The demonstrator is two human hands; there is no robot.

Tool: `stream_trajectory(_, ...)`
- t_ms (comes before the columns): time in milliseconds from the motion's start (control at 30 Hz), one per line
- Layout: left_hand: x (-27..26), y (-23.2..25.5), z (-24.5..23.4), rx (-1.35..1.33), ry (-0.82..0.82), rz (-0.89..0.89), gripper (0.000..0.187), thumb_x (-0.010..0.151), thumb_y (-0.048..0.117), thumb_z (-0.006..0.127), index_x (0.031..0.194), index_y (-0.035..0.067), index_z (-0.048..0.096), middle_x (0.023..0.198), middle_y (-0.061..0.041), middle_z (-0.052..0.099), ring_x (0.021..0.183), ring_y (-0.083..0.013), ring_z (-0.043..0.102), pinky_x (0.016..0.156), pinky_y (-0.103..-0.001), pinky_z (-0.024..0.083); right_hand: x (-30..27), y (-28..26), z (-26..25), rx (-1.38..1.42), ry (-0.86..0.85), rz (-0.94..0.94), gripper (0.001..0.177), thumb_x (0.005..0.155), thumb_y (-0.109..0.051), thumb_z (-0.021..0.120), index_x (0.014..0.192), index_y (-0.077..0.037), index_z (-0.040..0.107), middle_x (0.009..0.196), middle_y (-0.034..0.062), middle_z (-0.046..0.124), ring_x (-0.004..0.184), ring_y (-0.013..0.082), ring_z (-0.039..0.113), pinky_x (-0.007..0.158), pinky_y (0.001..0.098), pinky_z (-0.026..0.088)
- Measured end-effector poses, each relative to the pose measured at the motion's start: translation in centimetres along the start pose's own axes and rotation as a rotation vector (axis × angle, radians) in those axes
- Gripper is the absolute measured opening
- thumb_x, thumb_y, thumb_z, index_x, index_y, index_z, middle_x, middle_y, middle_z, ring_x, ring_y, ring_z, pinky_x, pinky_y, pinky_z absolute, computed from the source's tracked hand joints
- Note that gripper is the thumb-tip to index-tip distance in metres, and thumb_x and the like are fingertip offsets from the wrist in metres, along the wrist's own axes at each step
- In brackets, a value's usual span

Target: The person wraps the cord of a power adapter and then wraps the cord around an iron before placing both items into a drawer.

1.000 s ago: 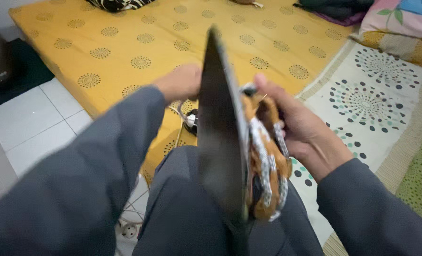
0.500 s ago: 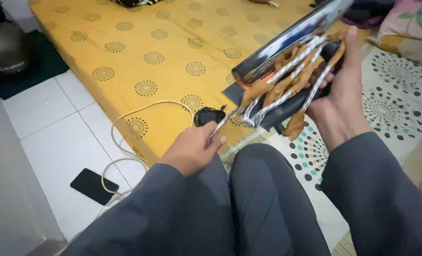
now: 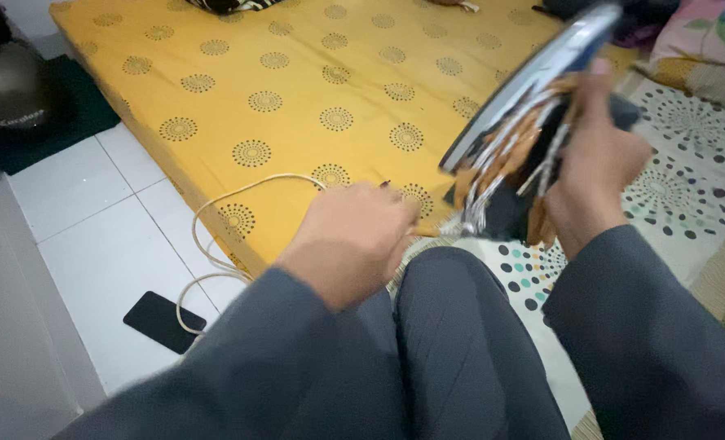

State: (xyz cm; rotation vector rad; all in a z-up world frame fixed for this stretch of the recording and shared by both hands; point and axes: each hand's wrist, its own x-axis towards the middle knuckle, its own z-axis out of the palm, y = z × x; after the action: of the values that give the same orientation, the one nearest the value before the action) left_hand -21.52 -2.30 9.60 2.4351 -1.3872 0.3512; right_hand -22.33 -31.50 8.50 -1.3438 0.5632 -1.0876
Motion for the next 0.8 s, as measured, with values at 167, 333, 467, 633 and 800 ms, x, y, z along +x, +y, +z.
stream_trajectory(167,5.4,-0.2,-2.3,0.001,0.070,0.252,0.017,0.078,0.014,0.073,0.095,0.012,0.070,0.092,-0.010,0.069,0.092,-0.0345,0.067,0.074,-0.051,0.051,-4.8,-2.2,0.5,-0.023,-0.535,0.176,0.039,0.094,-0.050,0.068,0.089,-0.011,0.065,0.074,-0.0056,0.057,0.060,0.0069,0.054,0.055,0.0217,0.048)
stream_trajectory(333,5.9,-1.2,-0.7,-0.373,0.241,0.230,0.034,0.078,0.013,0.082,0.107,0.008,0.064,0.101,-0.012,0.068,0.100,-0.0341,0.067,0.085,-0.046,0.052,-8.3,-1.6,1.7,0.133,-0.675,0.407,0.046,0.103,-0.057,0.055,0.083,-0.015,0.057,0.069,-0.0081,0.046,0.056,0.0052,0.043,0.052,0.0208,0.039)
stream_trajectory(467,2.8,1.2,2.6,-0.581,0.459,-0.190,0.047,0.078,0.005,0.072,0.124,0.007,0.060,0.117,-0.014,0.062,0.110,-0.0337,0.065,0.093,-0.042,0.053,-10.1,-0.6,2.6,0.198,-0.555,0.651,0.054,0.103,-0.061,0.046,0.080,-0.013,0.053,0.064,-0.0049,0.050,0.055,0.0078,0.049,0.053,0.0232,0.044)
stream_trajectory(633,1.1,5.5,5.0,-0.317,0.352,-0.544,0.068,0.082,0.001,0.064,0.148,0.017,0.058,0.144,-0.022,0.045,0.132,-0.0442,0.042,0.101,-0.048,0.045,-11.4,0.0,4.4,0.269,-0.517,0.729,0.039,0.102,-0.043,0.044,0.105,-0.008,0.061,0.083,0.0049,0.062,0.076,0.0158,0.062,0.070,0.0332,0.056)
stream_trajectory(800,0.2,4.0,5.1,-0.342,0.286,-0.357,0.080,0.071,0.017,0.074,0.142,-0.002,0.045,0.148,-0.032,0.030,0.138,-0.0506,0.029,0.110,-0.056,0.034,-10.6,-1.3,5.1,0.121,-0.597,0.840,0.043,0.105,-0.038,0.033,0.120,-0.002,0.051,0.110,0.0210,0.062,0.101,0.0287,0.067,0.089,0.0497,0.059)
